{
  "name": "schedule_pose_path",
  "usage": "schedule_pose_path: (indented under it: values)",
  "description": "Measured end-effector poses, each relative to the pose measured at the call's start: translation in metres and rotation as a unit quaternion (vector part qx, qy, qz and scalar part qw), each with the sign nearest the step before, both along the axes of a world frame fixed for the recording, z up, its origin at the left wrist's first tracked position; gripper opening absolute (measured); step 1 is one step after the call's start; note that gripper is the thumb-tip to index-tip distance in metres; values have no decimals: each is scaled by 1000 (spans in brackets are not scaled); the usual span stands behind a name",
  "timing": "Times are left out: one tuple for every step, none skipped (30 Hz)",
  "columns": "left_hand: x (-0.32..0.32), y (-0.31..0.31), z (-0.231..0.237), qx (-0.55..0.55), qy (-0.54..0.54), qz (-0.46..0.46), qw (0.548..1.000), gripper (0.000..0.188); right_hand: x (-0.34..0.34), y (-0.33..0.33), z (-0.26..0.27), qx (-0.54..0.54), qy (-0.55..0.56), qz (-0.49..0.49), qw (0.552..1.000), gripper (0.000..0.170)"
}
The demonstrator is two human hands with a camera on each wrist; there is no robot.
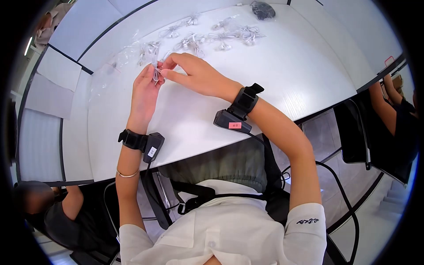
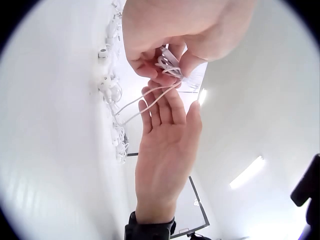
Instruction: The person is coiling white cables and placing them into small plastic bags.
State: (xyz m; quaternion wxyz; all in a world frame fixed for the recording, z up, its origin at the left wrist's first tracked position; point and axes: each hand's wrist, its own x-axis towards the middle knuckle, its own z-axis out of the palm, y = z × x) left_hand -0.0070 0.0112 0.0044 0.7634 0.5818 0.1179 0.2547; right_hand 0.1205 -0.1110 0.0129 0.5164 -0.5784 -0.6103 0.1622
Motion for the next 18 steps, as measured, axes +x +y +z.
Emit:
schedule_pose_path:
  values:
    - [0,-1,0,20,11,3,1000,27,1,0,-1,-14,14,4,1000,26]
    - [0,-2,1,40,22,5,999,27,1,1,-2,-27,29,9,999,27]
    - [1,-4,2,64,25,6,998,27,2,1,-3,-40,43,13,998,27]
    - [1,-7,3,86,29,7,996,27,2,1,-5,-40,65,14,997,26]
    - [2,-9,3,109,32,8,994,27,1,2,-7,-40,88,14,995,25]
    - [2,-10,3,100,29,9,994,27,1,3,-8,-40,111,16,993,25]
    - [3,-11,3,92,26,11,995,27,0,3,-9,-51,137,26,989,24]
    - [3,-11,3,85,23,12,996,27,0,4,-10,-61,163,37,984,23]
    - [3,-12,2,81,32,15,996,25,-1,4,-11,-72,188,47,978,22]
    - [3,-13,1,78,40,17,996,23,0,5,-13,-82,197,50,976,22]
    - [3,-13,0,74,49,19,996,21,1,5,-14,-93,205,51,973,22]
    - [3,-12,-3,72,49,13,996,21,2,6,-15,-105,213,53,970,21]
    - [4,-9,-5,70,49,8,996,21,3,5,-13,-106,207,45,972,21]
    - [4,-8,-7,67,49,2,997,20,4,4,-11,-107,200,37,973,21]
    - [3,-8,-6,54,45,1,998,20,4,4,-10,-109,193,30,975,21]
    - [3,-9,-5,41,42,-2,998,20,2,6,-13,-52,194,15,980,21]
    - [3,-10,-2,29,60,13,998,19,4,9,-17,-52,183,10,982,19]
    - [4,-10,-3,7,46,15,999,18,6,10,-18,-52,171,5,984,17]
